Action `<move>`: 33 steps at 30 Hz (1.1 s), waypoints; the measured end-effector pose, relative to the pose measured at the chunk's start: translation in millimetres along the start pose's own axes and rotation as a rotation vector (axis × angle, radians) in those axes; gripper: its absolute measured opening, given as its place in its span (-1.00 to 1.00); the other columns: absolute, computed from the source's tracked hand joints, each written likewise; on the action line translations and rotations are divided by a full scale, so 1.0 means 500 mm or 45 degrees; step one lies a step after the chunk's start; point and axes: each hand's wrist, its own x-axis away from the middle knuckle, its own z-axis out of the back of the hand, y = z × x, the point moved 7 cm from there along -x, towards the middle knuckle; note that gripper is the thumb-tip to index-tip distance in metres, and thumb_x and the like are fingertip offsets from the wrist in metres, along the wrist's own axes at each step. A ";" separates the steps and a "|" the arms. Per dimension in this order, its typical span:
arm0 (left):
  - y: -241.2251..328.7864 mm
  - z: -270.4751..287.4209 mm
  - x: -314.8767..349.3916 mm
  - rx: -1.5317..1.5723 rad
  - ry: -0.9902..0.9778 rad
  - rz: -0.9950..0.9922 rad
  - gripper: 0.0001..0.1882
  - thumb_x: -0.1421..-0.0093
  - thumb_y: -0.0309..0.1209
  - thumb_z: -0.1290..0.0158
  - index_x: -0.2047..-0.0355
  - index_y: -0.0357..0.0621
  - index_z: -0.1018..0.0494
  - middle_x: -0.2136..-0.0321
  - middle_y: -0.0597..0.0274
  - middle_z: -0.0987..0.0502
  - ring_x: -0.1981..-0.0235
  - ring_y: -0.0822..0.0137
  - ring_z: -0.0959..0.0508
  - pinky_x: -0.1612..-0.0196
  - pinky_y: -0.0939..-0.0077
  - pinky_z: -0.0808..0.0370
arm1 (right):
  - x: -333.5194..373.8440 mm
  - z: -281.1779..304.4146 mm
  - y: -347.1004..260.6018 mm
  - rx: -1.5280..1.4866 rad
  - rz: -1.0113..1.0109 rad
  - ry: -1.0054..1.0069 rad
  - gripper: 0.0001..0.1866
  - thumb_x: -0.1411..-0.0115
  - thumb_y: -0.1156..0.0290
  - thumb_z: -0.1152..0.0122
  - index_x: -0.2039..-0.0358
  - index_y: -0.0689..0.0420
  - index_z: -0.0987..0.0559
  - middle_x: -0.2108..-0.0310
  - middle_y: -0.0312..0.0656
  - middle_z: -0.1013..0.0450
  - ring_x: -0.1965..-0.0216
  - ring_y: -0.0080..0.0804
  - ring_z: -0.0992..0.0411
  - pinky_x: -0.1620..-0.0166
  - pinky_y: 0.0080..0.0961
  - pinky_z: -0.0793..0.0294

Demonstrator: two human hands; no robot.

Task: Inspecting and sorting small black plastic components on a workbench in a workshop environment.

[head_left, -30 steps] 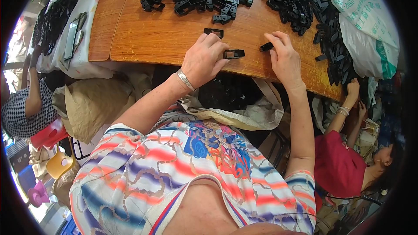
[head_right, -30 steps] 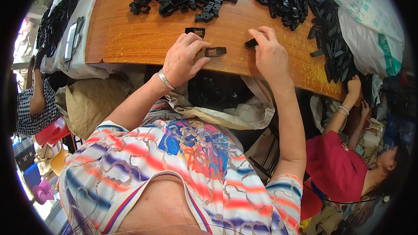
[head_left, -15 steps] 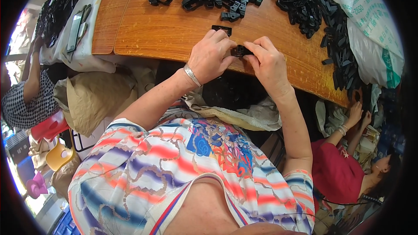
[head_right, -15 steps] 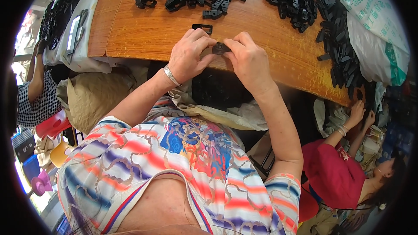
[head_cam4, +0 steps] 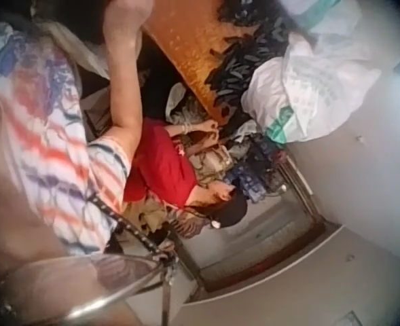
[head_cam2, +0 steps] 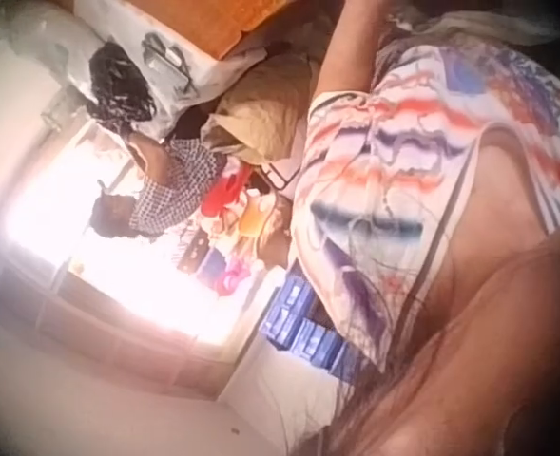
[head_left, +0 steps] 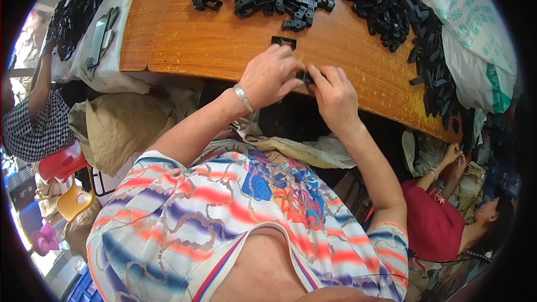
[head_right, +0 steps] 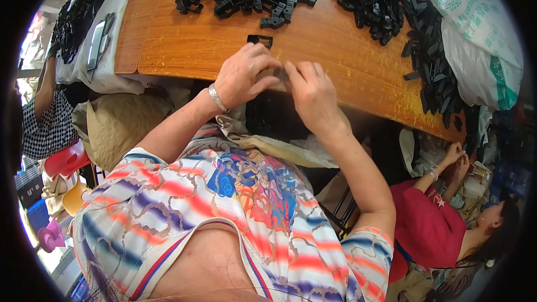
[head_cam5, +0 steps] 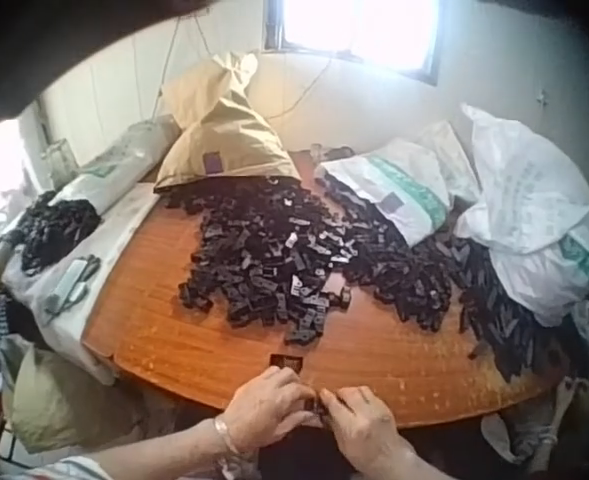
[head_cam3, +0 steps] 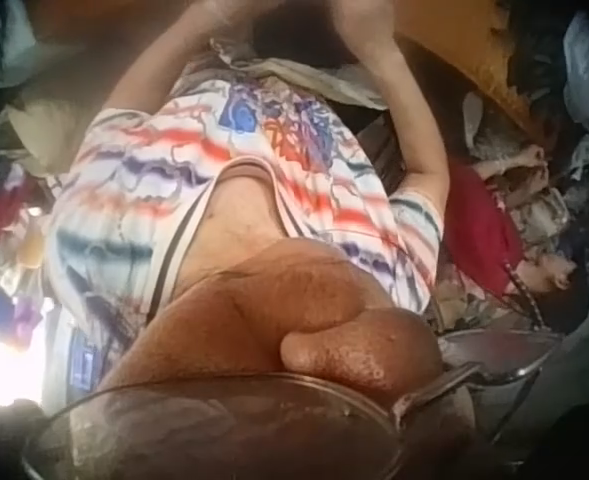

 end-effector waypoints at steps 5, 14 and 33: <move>-0.014 0.079 0.005 -0.086 0.316 0.041 -0.63 0.00 -0.43 -0.25 0.12 -0.13 -0.53 0.23 0.12 -0.52 0.15 0.02 -0.47 0.06 0.27 -0.45 | 0.078 0.030 -0.056 -0.273 -0.145 -0.066 -0.60 0.07 0.52 -0.38 0.14 0.16 -0.56 0.28 -0.13 -0.45 0.27 -0.12 -0.49 0.28 -0.31 -0.52; -0.013 0.009 -0.059 -0.022 0.228 0.052 -0.61 0.00 -0.51 -0.23 0.11 -0.18 -0.46 0.27 0.07 -0.48 0.18 0.03 -0.49 0.13 0.28 -0.47 | -0.008 0.091 0.233 -0.059 -0.527 0.252 -0.83 -0.12 0.40 -0.31 0.28 0.17 -0.61 0.38 -0.06 -0.49 0.38 -0.09 -0.50 0.30 -0.28 -0.49; 0.047 -0.055 -0.101 -0.164 -0.058 -0.288 -0.68 0.00 -0.58 -0.13 0.18 -0.07 -0.52 0.27 0.15 -0.40 0.19 0.12 -0.42 0.13 0.34 -0.46 | -0.007 0.021 0.342 -0.964 -1.227 -0.035 -0.71 -0.17 0.35 -0.19 0.14 0.23 -0.61 0.46 -0.20 -0.53 0.58 -0.57 -0.45 0.51 -0.62 -0.48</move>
